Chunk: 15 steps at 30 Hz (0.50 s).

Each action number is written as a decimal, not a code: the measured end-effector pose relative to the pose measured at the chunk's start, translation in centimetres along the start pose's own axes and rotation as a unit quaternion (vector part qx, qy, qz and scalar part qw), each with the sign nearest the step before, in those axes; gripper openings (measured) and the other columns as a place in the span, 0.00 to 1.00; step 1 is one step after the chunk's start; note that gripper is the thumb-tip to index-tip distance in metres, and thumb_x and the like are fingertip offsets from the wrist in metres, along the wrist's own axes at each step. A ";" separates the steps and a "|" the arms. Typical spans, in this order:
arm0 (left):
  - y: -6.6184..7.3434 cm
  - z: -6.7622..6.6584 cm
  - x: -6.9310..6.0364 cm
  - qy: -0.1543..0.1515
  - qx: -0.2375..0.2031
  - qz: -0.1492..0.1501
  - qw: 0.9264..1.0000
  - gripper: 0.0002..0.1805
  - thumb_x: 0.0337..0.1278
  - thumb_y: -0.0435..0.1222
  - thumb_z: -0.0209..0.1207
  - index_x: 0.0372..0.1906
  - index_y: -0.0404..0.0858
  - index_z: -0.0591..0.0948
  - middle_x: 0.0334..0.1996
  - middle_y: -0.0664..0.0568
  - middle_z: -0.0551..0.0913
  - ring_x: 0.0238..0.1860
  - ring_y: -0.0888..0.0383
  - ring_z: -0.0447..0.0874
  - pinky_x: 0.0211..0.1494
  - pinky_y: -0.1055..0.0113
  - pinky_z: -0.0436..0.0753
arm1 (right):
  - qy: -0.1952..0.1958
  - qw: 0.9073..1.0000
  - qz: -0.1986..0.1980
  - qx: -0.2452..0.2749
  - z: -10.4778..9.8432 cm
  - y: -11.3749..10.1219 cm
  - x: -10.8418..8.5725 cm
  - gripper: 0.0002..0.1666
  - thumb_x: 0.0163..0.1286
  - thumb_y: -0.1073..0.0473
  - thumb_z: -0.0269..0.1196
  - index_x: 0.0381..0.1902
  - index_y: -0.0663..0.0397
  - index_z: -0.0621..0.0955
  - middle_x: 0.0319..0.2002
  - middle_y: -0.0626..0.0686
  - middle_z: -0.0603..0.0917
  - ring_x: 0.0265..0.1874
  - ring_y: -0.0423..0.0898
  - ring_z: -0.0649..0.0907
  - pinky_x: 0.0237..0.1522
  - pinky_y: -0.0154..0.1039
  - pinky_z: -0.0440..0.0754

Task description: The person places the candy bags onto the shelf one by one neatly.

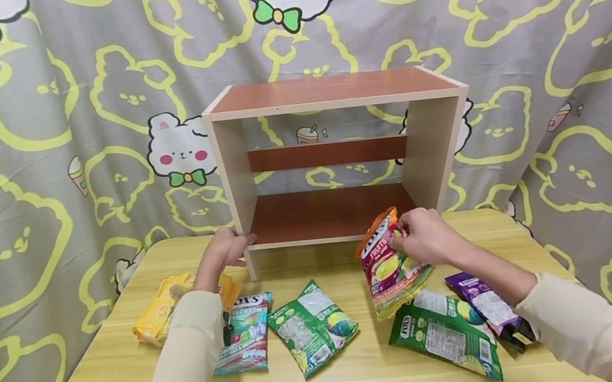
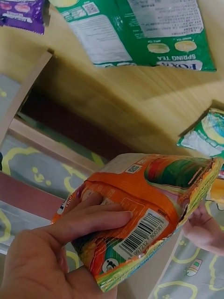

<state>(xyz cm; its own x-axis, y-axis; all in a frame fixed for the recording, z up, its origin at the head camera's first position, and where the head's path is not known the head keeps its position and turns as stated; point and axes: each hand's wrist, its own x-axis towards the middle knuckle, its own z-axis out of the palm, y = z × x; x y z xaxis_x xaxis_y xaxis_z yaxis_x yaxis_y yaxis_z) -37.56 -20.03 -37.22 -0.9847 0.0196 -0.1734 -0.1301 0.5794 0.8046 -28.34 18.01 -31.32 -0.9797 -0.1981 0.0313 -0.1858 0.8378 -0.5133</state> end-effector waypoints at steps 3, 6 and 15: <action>0.0 0.0 0.0 0.001 0.000 0.002 1.000 0.29 0.74 0.42 0.52 0.71 0.30 0.68 0.67 0.32 0.73 0.66 0.36 0.75 0.55 0.52 0.87 | 0.000 1.000 -0.005 -0.008 -0.4 -0.3 0.0 0.20 0.71 0.54 0.65 0.47 0.69 0.82 0.34 0.58 0.87 0.26 0.45 0.85 0.31 0.37 0.87; 0.1 0.0 -0.1 0.002 -0.001 0.003 1.000 0.29 0.73 0.42 0.52 0.71 0.29 0.68 0.66 0.32 0.73 0.66 0.36 0.75 0.55 0.52 0.87 | 0.005 1.000 -0.010 -0.016 -0.8 -0.7 0.1 0.20 0.72 0.54 0.64 0.46 0.69 0.82 0.33 0.58 0.86 0.26 0.46 0.85 0.30 0.37 0.87; 0.0 0.1 -0.1 -0.003 -0.002 0.004 1.000 0.29 0.73 0.42 0.53 0.71 0.29 0.69 0.66 0.32 0.73 0.66 0.36 0.75 0.55 0.52 0.87 | 0.014 0.999 -0.021 -0.033 -2.2 -2.0 0.2 0.20 0.71 0.54 0.65 0.45 0.70 0.83 0.34 0.60 0.87 0.27 0.47 0.86 0.31 0.38 0.88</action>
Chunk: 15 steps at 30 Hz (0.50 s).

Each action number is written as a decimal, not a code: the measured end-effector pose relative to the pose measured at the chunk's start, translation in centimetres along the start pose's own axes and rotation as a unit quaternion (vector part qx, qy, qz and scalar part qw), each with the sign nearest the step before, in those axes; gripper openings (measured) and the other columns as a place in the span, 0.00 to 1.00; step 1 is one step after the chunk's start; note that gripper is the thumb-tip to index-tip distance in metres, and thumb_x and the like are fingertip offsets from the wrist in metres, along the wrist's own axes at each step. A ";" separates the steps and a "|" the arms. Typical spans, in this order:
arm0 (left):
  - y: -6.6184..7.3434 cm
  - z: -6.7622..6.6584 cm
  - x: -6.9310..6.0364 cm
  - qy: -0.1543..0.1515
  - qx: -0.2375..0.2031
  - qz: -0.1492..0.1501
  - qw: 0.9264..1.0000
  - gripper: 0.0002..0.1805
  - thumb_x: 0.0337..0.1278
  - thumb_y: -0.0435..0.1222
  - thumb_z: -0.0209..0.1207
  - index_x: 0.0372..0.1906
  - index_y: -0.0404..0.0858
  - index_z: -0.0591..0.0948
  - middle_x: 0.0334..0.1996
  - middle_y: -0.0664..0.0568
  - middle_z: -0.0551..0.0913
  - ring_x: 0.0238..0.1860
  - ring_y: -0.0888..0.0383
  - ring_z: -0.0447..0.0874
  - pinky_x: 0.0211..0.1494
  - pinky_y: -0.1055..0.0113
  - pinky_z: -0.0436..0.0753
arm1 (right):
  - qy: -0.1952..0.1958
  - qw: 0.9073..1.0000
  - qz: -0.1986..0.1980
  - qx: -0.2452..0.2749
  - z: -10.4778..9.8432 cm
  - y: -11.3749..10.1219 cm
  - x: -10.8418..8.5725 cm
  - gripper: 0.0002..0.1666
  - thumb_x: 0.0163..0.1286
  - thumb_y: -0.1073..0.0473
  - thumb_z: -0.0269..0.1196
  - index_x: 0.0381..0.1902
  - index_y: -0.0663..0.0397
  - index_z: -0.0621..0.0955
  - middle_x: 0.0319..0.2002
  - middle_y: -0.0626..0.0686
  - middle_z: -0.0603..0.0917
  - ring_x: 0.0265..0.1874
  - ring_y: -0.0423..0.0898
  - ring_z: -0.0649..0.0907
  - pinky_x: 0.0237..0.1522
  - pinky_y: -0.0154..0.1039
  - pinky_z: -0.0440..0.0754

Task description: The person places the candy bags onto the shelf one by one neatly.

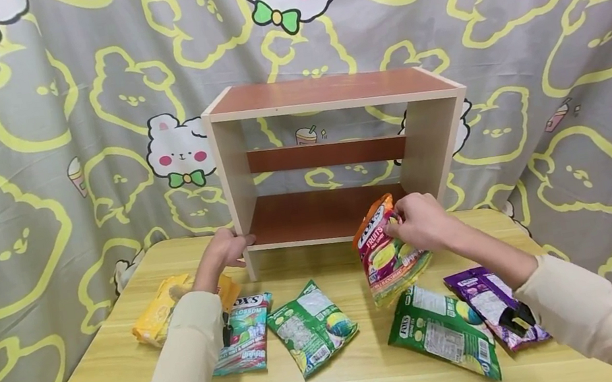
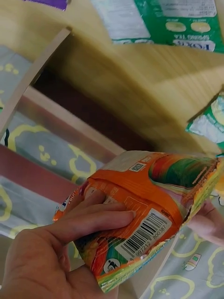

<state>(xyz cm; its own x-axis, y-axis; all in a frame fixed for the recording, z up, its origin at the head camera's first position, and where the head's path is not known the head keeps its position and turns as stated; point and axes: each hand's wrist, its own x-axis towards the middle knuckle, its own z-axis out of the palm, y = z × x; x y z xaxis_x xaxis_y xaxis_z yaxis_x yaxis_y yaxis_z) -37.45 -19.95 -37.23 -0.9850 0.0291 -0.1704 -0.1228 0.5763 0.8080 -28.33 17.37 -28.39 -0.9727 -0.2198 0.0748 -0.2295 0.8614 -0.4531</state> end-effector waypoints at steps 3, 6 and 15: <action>0.0 0.0 0.1 0.001 0.000 -0.002 1.000 0.29 0.73 0.42 0.53 0.71 0.30 0.69 0.66 0.32 0.74 0.66 0.36 0.75 0.54 0.52 0.87 | 0.004 1.000 -0.007 -0.013 -0.9 -0.6 0.1 0.20 0.70 0.55 0.65 0.44 0.71 0.83 0.34 0.61 0.87 0.27 0.48 0.85 0.31 0.39 0.88; 0.0 0.0 0.1 0.002 0.001 -0.003 1.000 0.29 0.73 0.42 0.52 0.71 0.29 0.69 0.66 0.32 0.74 0.66 0.36 0.75 0.54 0.52 0.87 | 0.005 1.000 -0.013 -0.026 -2.0 -1.3 0.3 0.19 0.70 0.55 0.64 0.41 0.70 0.84 0.32 0.60 0.87 0.26 0.48 0.85 0.29 0.38 0.86; 0.0 -0.1 0.1 0.004 0.003 -0.002 1.000 0.29 0.73 0.42 0.52 0.71 0.29 0.68 0.67 0.32 0.73 0.66 0.36 0.76 0.54 0.51 0.87 | 0.024 0.998 -0.039 -0.054 -6.0 -3.7 0.6 0.17 0.69 0.53 0.66 0.35 0.64 0.86 0.26 0.55 0.86 0.25 0.46 0.81 0.27 0.35 0.78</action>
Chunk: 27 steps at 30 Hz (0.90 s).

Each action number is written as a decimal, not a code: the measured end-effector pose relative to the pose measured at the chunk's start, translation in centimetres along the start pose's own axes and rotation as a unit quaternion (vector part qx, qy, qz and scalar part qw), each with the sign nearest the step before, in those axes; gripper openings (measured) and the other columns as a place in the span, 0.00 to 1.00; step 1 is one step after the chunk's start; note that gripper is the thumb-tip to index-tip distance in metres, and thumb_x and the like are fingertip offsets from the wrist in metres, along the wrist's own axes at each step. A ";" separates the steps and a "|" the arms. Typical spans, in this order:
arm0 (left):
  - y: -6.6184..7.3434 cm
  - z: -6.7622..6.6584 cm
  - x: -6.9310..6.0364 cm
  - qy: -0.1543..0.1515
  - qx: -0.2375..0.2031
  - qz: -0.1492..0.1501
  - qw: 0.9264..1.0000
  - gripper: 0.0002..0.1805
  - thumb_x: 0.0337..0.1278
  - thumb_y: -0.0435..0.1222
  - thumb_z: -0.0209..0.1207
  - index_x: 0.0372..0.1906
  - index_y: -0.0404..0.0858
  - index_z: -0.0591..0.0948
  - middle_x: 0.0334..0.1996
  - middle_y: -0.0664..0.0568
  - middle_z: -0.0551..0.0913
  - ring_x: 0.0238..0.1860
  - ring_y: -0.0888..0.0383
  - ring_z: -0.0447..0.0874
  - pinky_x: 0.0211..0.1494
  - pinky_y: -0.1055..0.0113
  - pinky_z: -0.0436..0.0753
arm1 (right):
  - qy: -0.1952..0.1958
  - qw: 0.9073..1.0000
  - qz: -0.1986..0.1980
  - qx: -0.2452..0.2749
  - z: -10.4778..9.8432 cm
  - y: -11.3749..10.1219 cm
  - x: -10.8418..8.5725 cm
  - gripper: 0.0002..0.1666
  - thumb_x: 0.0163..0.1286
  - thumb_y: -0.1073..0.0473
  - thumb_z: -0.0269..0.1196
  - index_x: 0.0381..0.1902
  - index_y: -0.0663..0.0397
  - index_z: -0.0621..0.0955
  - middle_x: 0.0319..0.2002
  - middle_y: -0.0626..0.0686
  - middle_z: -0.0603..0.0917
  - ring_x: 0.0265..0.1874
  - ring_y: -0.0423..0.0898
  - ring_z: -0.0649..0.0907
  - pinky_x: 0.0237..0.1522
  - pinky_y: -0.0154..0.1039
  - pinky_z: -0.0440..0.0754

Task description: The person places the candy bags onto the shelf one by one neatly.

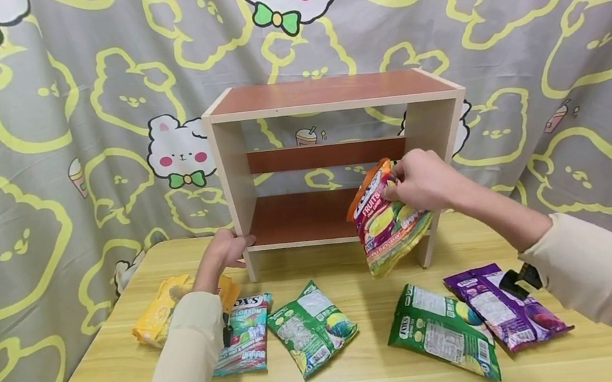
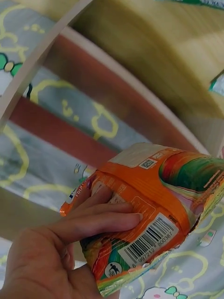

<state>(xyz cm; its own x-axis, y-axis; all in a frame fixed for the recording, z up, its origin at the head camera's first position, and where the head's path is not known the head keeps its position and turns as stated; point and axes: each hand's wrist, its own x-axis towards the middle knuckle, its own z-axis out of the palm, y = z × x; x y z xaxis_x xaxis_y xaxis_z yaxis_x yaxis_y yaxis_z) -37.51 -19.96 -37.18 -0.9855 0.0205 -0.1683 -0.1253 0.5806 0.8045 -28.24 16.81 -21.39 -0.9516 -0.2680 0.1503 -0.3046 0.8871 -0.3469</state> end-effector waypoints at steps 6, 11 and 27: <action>-0.1 0.0 0.1 0.003 -0.003 -0.001 1.000 0.29 0.74 0.42 0.52 0.71 0.29 0.68 0.66 0.31 0.74 0.65 0.36 0.76 0.54 0.52 0.87 | 0.010 1.000 -0.010 -0.002 -1.9 -1.2 0.2 0.17 0.68 0.52 0.67 0.35 0.63 0.87 0.25 0.53 0.86 0.24 0.45 0.81 0.26 0.35 0.78; 0.0 0.1 -0.1 0.004 -0.006 -0.002 1.000 0.29 0.73 0.42 0.53 0.70 0.29 0.69 0.66 0.32 0.74 0.66 0.36 0.76 0.54 0.52 0.87 | 0.016 1.000 -0.011 -0.011 -3.3 -2.3 0.2 0.17 0.68 0.51 0.67 0.35 0.62 0.87 0.24 0.53 0.87 0.25 0.46 0.82 0.25 0.36 0.78; -0.1 0.2 -0.1 0.005 0.003 0.005 1.000 0.29 0.74 0.42 0.51 0.72 0.30 0.68 0.67 0.31 0.73 0.66 0.36 0.75 0.53 0.52 0.88 | 0.050 0.998 0.030 0.008 -10.0 -5.1 0.5 0.27 0.69 0.41 0.65 0.47 0.60 0.87 0.30 0.52 0.88 0.26 0.43 0.81 0.27 0.37 0.77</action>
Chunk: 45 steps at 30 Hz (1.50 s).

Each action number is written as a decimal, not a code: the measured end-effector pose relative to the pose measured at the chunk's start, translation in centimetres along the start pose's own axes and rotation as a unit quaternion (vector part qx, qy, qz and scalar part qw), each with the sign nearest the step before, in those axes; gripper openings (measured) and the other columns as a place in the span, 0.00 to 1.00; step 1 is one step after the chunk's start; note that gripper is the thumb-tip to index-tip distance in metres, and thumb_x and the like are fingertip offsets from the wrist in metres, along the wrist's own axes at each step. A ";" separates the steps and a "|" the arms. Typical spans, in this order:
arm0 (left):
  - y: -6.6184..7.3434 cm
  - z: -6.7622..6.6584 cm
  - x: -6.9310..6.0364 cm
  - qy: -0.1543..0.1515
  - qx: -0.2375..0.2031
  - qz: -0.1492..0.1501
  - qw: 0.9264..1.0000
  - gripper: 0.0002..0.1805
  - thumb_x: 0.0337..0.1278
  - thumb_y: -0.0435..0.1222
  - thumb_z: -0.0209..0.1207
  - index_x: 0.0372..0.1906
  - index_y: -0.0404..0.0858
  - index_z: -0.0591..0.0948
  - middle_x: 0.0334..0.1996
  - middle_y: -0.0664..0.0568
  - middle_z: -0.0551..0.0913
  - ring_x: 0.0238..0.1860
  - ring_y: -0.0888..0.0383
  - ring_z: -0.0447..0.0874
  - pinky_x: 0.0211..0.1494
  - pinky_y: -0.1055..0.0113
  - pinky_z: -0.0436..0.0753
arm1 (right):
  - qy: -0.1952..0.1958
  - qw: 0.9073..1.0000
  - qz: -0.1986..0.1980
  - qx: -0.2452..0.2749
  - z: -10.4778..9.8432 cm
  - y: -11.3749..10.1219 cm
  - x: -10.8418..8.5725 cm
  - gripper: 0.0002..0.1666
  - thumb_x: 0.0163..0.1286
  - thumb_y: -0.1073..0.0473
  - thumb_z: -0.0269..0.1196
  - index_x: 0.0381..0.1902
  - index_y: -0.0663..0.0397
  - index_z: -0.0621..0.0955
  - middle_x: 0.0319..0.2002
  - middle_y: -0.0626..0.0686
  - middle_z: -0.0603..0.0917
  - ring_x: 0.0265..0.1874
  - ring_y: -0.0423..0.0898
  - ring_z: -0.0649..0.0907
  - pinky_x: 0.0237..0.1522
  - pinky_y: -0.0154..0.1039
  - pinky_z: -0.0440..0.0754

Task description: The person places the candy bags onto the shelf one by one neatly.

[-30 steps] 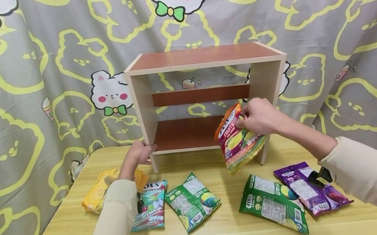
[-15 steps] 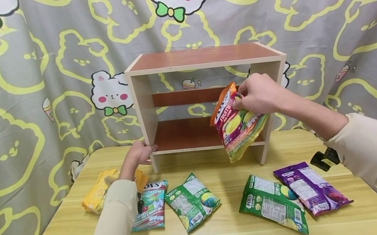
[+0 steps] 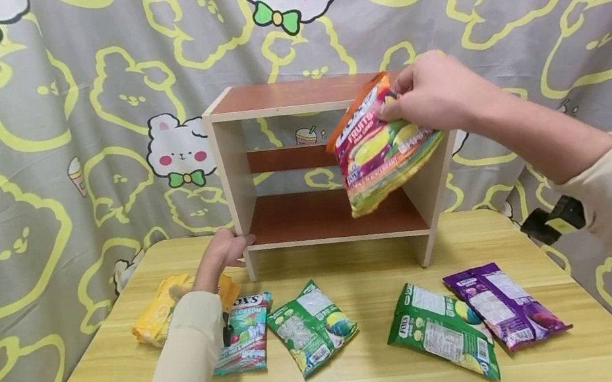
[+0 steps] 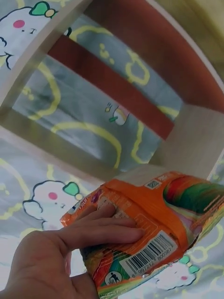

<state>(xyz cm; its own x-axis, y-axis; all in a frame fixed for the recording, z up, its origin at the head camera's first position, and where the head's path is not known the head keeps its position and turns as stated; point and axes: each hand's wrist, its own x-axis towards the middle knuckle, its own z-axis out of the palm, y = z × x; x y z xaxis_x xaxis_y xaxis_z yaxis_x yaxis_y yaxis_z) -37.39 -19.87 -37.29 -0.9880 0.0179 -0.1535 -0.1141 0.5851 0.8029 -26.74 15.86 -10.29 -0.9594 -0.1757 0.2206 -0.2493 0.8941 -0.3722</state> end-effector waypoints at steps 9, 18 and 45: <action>0.1 -0.1 0.0 0.003 0.000 -0.002 1.000 0.29 0.74 0.42 0.51 0.71 0.29 0.69 0.66 0.31 0.74 0.66 0.36 0.76 0.53 0.52 0.88 | 0.049 0.995 0.051 0.073 -2.5 0.1 1.5 0.34 0.70 0.37 0.62 0.61 0.57 0.83 0.35 0.49 0.86 0.26 0.38 0.84 0.30 0.31 0.81; 0.0 0.1 0.2 0.002 0.006 -0.009 1.000 0.30 0.74 0.42 0.51 0.72 0.30 0.67 0.66 0.32 0.74 0.66 0.36 0.76 0.53 0.52 0.88 | 0.051 0.938 0.124 0.319 -3.7 1.3 3.6 0.41 0.65 0.45 0.71 0.70 0.58 0.74 0.35 0.44 0.84 0.29 0.39 0.87 0.32 0.29 0.86; -0.1 -0.1 0.0 -0.004 -0.003 -0.001 1.000 0.30 0.74 0.43 0.51 0.72 0.29 0.67 0.67 0.32 0.73 0.66 0.35 0.75 0.55 0.52 0.87 | -0.011 0.782 0.179 0.597 -2.6 3.3 6.3 0.41 0.75 0.63 0.59 0.77 0.38 0.53 0.74 0.46 0.59 0.72 0.47 0.67 0.71 0.39 0.72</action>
<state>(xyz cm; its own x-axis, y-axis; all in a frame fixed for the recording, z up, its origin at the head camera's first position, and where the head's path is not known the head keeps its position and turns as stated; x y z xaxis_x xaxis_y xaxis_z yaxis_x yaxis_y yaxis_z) -37.41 -20.04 -37.28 -0.9870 0.0229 -0.1590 -0.1164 0.5802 0.8061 -33.30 18.77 -7.76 -0.9946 -0.0205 -0.1018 0.1036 -0.1333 -0.9856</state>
